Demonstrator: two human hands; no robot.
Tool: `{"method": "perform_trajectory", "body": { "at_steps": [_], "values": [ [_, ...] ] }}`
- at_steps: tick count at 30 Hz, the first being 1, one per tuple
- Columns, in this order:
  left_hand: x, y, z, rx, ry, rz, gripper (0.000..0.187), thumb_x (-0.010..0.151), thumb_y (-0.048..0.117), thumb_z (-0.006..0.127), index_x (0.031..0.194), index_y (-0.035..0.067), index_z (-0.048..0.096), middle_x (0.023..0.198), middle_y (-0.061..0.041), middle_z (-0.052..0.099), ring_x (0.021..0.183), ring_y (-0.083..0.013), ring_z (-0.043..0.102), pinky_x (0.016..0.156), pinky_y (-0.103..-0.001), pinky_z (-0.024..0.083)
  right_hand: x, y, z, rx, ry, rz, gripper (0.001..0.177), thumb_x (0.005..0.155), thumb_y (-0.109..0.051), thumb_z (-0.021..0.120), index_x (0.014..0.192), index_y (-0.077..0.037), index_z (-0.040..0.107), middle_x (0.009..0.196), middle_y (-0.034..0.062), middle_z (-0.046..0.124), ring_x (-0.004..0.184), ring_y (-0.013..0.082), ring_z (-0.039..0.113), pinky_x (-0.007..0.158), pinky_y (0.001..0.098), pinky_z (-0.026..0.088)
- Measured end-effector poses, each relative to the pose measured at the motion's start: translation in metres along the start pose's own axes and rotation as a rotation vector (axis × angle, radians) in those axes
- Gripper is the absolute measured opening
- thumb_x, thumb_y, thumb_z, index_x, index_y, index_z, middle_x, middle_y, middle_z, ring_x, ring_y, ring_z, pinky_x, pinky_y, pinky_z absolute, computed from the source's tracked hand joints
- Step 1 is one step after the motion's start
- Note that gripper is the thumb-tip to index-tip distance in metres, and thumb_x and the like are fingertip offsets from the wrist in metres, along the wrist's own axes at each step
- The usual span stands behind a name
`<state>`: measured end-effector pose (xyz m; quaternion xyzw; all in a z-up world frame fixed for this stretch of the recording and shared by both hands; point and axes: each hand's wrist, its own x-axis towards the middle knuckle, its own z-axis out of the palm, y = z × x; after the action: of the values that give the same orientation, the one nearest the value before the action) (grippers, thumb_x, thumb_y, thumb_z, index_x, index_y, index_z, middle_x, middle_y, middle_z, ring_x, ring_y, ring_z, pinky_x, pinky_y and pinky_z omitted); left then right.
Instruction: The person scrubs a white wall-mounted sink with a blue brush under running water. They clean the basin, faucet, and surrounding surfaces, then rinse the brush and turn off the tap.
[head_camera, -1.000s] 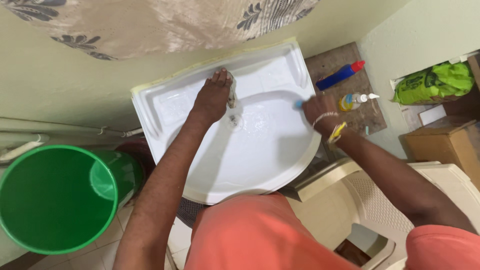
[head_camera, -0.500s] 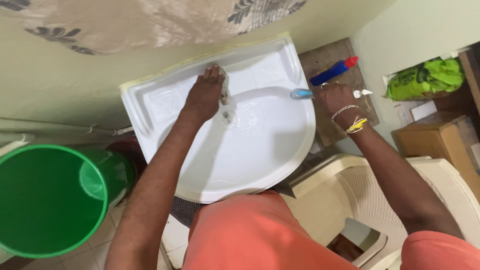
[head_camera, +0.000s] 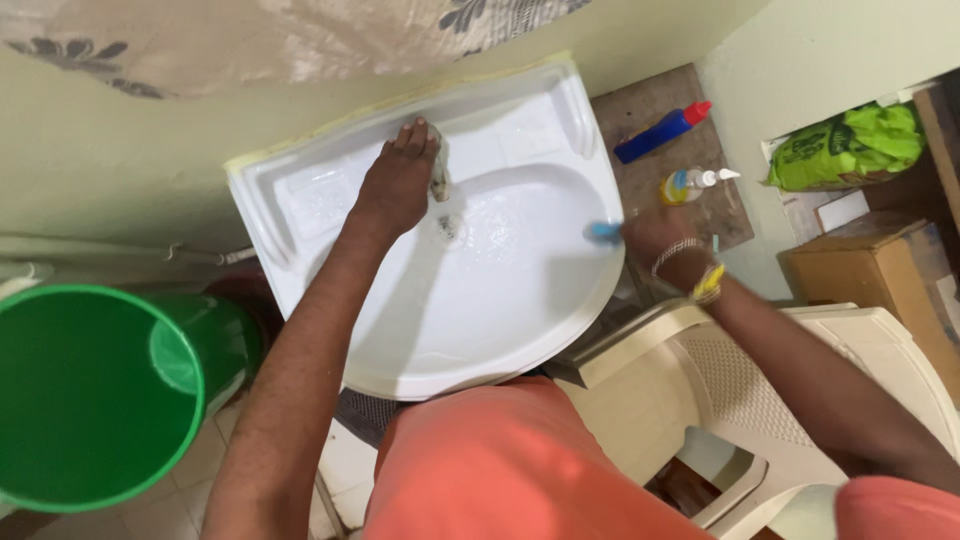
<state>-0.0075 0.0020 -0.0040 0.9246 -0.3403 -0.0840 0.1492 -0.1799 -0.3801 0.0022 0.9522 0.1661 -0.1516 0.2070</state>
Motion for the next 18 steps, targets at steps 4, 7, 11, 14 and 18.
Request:
{"method": "perform_trajectory", "body": {
  "at_steps": [4,7,11,14,18],
  "values": [
    [0.0,0.002,0.004,-0.012,0.01,-0.026,0.064,0.082,-0.009,0.054,0.145,-0.007,0.046,0.161,-0.027,0.031,0.149,-0.0398,0.032,0.12,-0.05,0.029,-0.009,-0.082,-0.015,0.193,-0.327,0.004,0.026,0.08,-0.017,0.066,0.105,-0.015,0.072,0.086,0.0123,0.077,0.084,0.0323,0.076,0.07,0.0454,0.059],
    [0.004,-0.001,0.01,0.042,0.008,-0.026,0.064,0.084,-0.008,0.054,0.147,-0.008,0.045,0.162,-0.028,0.03,0.149,-0.0396,0.032,0.121,-0.05,0.029,0.018,-0.164,-0.022,0.175,-0.372,-0.178,0.018,0.093,-0.016,0.06,0.094,-0.014,0.078,0.091,0.0125,0.077,0.086,0.0317,0.076,0.073,0.0462,0.059],
    [0.003,-0.002,0.017,0.0,0.025,-0.032,0.059,0.089,-0.004,0.056,0.147,-0.006,0.045,0.163,-0.027,0.03,0.15,-0.0393,0.031,0.122,-0.05,0.029,0.038,-0.184,-0.034,0.401,-0.437,-0.369,0.014,0.086,-0.018,0.066,0.092,-0.012,0.078,0.089,0.0123,0.076,0.085,0.0327,0.075,0.077,0.0469,0.058],
    [0.009,0.003,0.012,-0.013,-0.016,-0.071,0.06,0.088,0.0,0.058,0.146,-0.006,0.044,0.162,-0.026,0.028,0.149,-0.0382,0.031,0.122,-0.048,0.028,0.03,-0.147,-0.04,0.348,-0.419,-0.218,0.019,0.092,-0.026,0.064,0.092,-0.013,0.077,0.09,0.0129,0.076,0.087,0.0305,0.075,0.076,0.0468,0.059],
    [0.005,0.008,0.01,0.051,0.013,-0.072,0.061,0.088,-0.004,0.056,0.148,-0.006,0.043,0.162,-0.024,0.03,0.149,-0.0369,0.033,0.121,-0.046,0.029,0.049,-0.208,-0.05,0.358,-0.463,-0.499,0.015,0.088,-0.023,0.066,0.091,-0.012,0.075,0.091,0.0121,0.074,0.086,0.0323,0.073,0.075,0.0474,0.057]
  ]
}}
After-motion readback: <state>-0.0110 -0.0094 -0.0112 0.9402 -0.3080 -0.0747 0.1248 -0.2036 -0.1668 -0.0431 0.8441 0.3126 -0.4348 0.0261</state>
